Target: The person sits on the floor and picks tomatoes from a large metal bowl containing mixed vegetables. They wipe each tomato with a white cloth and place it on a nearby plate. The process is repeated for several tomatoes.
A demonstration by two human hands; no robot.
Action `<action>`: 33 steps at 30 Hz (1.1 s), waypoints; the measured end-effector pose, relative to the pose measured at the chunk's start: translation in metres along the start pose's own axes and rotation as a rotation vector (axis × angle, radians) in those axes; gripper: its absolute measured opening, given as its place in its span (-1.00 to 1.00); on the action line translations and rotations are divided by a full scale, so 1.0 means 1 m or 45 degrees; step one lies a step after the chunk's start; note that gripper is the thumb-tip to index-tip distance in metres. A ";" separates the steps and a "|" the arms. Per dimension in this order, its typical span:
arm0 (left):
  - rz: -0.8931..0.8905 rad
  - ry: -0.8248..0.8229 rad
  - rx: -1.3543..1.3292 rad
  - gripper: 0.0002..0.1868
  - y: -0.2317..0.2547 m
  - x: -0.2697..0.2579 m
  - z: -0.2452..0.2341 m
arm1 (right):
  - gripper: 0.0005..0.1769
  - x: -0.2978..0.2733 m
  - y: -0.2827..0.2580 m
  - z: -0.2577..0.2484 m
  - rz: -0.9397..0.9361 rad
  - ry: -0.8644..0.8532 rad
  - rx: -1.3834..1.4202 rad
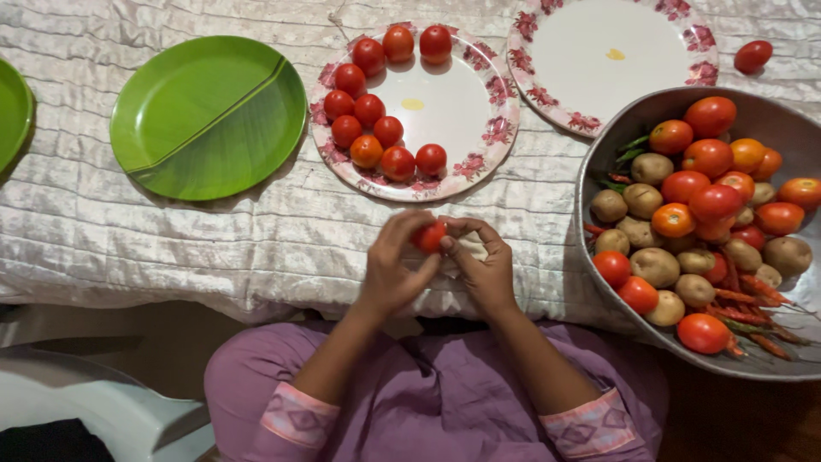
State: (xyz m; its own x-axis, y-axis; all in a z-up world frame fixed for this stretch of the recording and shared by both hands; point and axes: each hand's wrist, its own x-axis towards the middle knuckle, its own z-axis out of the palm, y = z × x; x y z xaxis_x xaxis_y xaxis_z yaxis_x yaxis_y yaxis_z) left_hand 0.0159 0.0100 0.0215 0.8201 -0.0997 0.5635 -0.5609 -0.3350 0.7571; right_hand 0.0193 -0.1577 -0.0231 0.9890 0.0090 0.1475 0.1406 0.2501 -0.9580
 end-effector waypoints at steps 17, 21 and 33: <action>0.014 0.088 0.447 -0.61 -0.162 0.209 -0.004 | -0.84 0.004 0.008 0.004 0.186 0.001 0.089; -0.074 0.025 0.603 -0.64 -0.188 0.213 -0.001 | -0.86 0.007 0.004 0.005 0.036 -0.047 -0.011; -0.067 0.082 0.948 -0.71 -0.173 0.210 0.007 | -0.87 0.009 0.006 0.003 0.004 -0.051 -0.060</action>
State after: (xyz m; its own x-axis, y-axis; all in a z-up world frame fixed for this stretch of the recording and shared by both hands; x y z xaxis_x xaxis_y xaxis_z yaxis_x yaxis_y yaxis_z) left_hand 0.2866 0.0401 0.0064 0.8227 -0.0187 0.5682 -0.2774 -0.8857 0.3724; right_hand 0.0285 -0.1535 -0.0270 0.9870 0.0490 0.1531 0.1401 0.2042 -0.9688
